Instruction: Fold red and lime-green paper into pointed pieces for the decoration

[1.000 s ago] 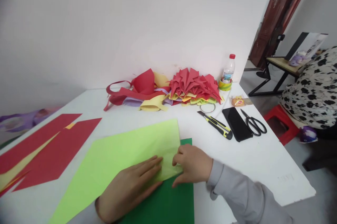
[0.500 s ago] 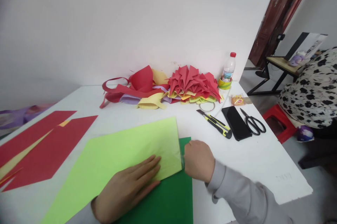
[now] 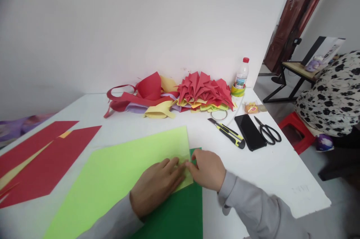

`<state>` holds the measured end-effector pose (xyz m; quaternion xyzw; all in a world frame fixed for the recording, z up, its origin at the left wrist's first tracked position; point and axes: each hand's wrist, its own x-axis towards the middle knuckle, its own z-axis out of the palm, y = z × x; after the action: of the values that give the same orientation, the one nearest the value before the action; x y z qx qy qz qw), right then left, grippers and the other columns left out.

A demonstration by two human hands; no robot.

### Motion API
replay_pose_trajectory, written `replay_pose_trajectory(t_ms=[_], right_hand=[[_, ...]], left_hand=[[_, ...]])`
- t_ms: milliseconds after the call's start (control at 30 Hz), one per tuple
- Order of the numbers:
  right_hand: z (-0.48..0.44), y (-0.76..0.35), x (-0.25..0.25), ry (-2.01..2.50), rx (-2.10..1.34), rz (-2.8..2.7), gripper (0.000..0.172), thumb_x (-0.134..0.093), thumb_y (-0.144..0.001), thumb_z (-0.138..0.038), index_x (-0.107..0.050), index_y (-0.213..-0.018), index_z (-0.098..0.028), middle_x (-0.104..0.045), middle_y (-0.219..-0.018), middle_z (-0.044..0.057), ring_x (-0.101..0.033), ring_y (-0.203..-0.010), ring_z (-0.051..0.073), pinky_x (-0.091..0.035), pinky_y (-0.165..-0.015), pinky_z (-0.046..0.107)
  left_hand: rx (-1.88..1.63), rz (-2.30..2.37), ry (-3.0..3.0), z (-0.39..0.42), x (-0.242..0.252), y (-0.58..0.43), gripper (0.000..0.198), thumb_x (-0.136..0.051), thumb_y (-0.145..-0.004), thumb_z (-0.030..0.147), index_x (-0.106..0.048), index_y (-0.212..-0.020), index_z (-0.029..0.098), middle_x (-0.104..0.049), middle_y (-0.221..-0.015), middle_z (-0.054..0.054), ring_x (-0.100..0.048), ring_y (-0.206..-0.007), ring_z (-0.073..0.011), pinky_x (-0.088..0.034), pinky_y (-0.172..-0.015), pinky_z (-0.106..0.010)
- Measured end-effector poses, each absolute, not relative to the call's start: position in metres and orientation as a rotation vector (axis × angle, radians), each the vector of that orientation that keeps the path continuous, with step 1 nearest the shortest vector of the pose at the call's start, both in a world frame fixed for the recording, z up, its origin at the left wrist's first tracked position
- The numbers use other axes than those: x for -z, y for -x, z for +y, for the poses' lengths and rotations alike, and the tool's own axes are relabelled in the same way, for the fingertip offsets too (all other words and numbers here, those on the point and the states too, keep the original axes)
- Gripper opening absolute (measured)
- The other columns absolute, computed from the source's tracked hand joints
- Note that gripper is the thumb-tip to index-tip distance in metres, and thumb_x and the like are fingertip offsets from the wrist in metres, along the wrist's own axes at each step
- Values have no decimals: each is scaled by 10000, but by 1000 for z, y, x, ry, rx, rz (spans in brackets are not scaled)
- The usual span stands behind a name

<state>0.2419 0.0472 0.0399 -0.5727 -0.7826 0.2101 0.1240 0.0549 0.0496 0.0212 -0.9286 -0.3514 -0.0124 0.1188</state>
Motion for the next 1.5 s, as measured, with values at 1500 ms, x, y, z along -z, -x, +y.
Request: replay_pose_trajectory(t_ms=[1500], right_hand=[[64, -245, -43, 1977, -441, -2135, 291, -510, -733, -121, -588, -1007, -176, -660, -883, 51, -608, -792, 202, -371, -657, 287]], left_hand=[[-185, -1717, 2904, 87, -45, -78, 794, -529, -829, 529, -197, -1498, 260, -275, -1521, -233, -716, -839, -314, -535, -753, -434]])
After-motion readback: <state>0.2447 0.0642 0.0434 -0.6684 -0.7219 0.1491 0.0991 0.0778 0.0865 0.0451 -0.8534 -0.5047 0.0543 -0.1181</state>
